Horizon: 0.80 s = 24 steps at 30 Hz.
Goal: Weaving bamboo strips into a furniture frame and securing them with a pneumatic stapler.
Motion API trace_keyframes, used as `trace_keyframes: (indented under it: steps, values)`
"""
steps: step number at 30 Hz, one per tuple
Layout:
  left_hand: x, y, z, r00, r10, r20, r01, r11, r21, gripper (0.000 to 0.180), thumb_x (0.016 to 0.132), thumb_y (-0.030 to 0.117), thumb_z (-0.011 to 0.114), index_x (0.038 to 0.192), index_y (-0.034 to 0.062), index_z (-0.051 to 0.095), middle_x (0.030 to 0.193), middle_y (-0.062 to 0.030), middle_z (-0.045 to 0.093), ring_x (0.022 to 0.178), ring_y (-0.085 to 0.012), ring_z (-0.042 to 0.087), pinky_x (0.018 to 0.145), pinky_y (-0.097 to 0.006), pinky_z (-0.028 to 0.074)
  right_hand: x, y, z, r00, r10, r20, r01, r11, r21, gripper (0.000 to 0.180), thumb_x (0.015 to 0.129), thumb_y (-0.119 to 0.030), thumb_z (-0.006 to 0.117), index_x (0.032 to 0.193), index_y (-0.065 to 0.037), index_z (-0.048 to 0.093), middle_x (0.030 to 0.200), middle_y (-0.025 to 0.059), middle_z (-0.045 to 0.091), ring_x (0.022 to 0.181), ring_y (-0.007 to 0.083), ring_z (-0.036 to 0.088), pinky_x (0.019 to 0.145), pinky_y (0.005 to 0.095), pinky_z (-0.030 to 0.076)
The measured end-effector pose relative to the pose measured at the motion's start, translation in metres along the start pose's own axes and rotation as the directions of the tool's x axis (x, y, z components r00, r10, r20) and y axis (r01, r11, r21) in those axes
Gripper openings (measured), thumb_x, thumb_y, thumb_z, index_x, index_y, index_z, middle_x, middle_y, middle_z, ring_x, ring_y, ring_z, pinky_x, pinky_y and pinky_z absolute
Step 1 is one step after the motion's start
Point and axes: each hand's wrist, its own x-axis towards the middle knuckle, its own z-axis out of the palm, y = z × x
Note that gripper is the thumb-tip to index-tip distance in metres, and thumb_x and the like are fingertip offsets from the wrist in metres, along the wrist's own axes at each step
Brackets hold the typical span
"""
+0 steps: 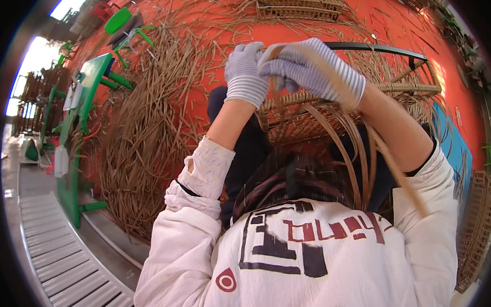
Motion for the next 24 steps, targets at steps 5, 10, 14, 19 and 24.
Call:
trace_keyframes:
  steps: [5,10,14,19,24]
  values:
    - [0.009,-0.007,0.007,0.981,0.138,-0.140,-0.166,0.962,-0.216,0.031,0.084,0.027,0.067,0.112,0.0165,0.067,0.117,-0.0132,0.063,0.112,-0.0329,0.058,0.093,-0.044,0.049,0.008,0.007,0.011,0.952,-0.307,0.003,0.303,0.940,-0.153,0.020,0.090,-0.020,0.065,0.108,-0.012,0.068,0.084,0.0116,0.070,0.073,0.0247,0.069,0.070,0.0309,0.056]
    - [-0.012,0.004,0.001,0.936,0.157,-0.314,-0.216,0.963,-0.163,0.024,0.085,0.027,0.066,0.102,0.0122,0.070,0.111,-0.0138,0.065,0.107,-0.0332,0.060,0.093,-0.044,0.048,0.022,0.022,0.000,0.983,-0.141,-0.116,0.113,0.969,-0.220,0.025,0.093,-0.032,0.064,0.108,-0.013,0.069,0.085,0.0115,0.071,0.076,0.0203,0.070,0.072,0.0310,0.055]
    - [-0.022,0.003,0.001,0.851,0.127,-0.509,-0.423,0.741,-0.521,0.027,0.089,0.033,0.063,0.103,0.0114,0.070,0.109,-0.0137,0.066,0.106,-0.0334,0.060,0.092,-0.044,0.048,0.029,0.032,-0.009,0.949,-0.266,-0.169,0.196,0.918,-0.345,0.021,0.093,-0.023,0.066,0.104,-0.007,0.073,0.081,0.0066,0.071,0.072,0.0119,0.066,0.065,0.0285,0.054]
    - [-0.026,-0.013,-0.020,0.892,0.399,-0.210,-0.451,0.778,-0.437,0.035,0.094,0.044,0.056,0.101,0.0142,0.074,0.115,-0.0115,0.066,0.121,-0.0325,0.054,0.100,-0.044,0.041,0.049,0.042,-0.014,0.969,-0.078,-0.236,-0.007,0.941,-0.337,0.034,0.095,-0.036,0.062,0.100,-0.005,0.074,0.078,0.0049,0.070,0.069,0.0151,0.065,0.066,0.0296,0.054]
    - [-0.019,-0.002,-0.028,0.872,0.452,-0.189,-0.486,0.846,-0.218,0.039,0.094,0.047,0.054,0.083,0.0167,0.076,0.085,-0.0042,0.072,0.131,-0.0334,0.047,0.109,-0.048,0.033,0.046,0.018,-0.028,0.921,-0.183,-0.344,-0.074,0.786,-0.614,0.036,0.090,-0.031,0.063,0.088,0.004,0.061,0.076,0.0205,0.065,0.081,0.0319,0.066,0.075,0.0383,0.052]
